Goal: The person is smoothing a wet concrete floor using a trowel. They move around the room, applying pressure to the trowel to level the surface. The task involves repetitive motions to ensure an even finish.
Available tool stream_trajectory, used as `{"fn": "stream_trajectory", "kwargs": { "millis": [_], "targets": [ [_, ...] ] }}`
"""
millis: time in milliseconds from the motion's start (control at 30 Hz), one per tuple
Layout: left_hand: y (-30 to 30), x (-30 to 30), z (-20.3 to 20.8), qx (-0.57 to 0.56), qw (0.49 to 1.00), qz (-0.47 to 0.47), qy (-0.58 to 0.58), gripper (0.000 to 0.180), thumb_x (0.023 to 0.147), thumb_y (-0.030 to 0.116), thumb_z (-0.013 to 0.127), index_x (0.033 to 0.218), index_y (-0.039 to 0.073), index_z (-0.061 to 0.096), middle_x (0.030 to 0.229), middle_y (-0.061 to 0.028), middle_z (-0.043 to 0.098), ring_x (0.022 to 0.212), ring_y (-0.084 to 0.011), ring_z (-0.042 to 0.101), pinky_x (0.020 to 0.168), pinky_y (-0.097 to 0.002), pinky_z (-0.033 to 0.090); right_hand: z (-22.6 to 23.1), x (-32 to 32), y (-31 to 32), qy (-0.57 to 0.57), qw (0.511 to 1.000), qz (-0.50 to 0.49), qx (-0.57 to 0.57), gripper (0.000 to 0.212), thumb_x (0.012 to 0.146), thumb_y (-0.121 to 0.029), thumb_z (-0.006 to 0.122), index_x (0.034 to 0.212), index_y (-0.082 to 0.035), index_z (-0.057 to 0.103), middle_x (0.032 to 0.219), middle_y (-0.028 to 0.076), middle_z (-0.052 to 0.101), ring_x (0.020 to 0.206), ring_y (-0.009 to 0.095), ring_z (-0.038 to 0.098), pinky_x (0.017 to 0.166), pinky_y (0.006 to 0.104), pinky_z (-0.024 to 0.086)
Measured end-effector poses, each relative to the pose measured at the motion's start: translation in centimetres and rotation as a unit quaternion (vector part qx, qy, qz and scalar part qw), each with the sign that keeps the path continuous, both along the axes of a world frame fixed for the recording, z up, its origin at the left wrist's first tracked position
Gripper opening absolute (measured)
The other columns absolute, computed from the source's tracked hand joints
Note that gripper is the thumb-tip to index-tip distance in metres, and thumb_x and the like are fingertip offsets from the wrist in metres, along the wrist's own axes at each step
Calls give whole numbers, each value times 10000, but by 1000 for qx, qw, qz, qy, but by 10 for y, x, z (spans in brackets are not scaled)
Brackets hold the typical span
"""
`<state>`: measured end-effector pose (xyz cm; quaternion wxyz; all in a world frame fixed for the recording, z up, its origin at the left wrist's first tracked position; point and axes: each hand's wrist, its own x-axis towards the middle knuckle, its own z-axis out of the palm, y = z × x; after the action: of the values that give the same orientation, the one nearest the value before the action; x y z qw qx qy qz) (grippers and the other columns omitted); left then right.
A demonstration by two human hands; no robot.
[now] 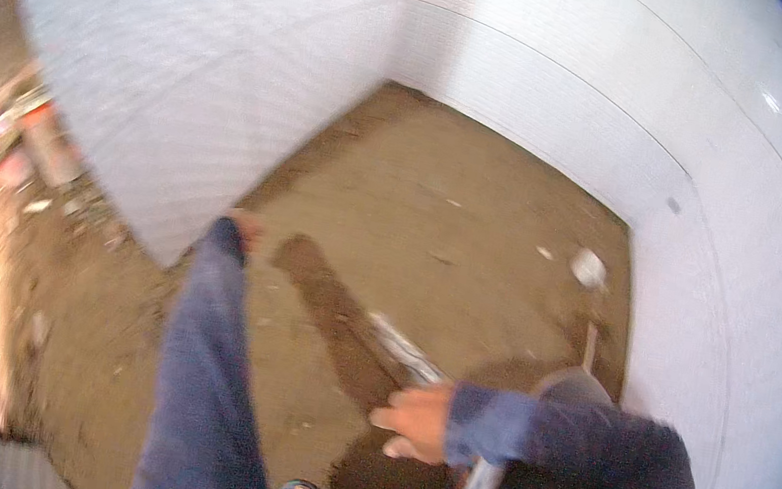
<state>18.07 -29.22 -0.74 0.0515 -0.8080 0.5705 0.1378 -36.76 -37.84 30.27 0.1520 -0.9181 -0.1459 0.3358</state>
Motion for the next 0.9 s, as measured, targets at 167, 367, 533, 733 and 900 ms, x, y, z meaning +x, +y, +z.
{"fn": "stream_trajectory", "kwargs": {
  "millis": [167,367,533,733,900],
  "targets": [
    [-24,-55,27,-89,957,251,112,389,752,385,741,1015,100,710,1048,-152,694,958,-310,669,817,-444,529,-6,-8,2,19,999,-33,15,554,924,-470,574,1309,-73,558,1097,235,662,1030,402,638,889,486,507],
    [-46,-78,66,-142,886,396,195,376,762,363,723,1067,145,745,1162,-149,690,1061,-290,677,903,-438,541,24,-35,24,-189,982,-5,18,326,865,-179,694,1145,-18,649,1028,187,688,938,350,667,820,424,534],
    [-2,-71,60,-126,863,442,209,410,751,371,735,1085,132,733,1176,-151,683,1073,-297,669,911,-443,536,12,-19,20,-156,984,15,80,372,819,-219,732,1122,-18,652,926,166,691,826,356,673,718,443,548],
    [1,-75,65,-119,863,441,215,454,739,380,748,1107,117,718,1192,-154,674,1088,-304,659,921,-448,530,10,-18,16,-188,976,20,104,376,820,-231,729,1120,-19,651,926,169,691,828,353,672,720,446,548],
    [2,-79,70,-120,864,435,222,491,729,388,759,1125,104,706,1206,-156,667,1101,-311,651,929,-452,525,15,-18,19,-184,981,27,61,394,826,-262,721,1130,-21,648,945,171,692,859,364,666,750,448,543]
  ]
}}
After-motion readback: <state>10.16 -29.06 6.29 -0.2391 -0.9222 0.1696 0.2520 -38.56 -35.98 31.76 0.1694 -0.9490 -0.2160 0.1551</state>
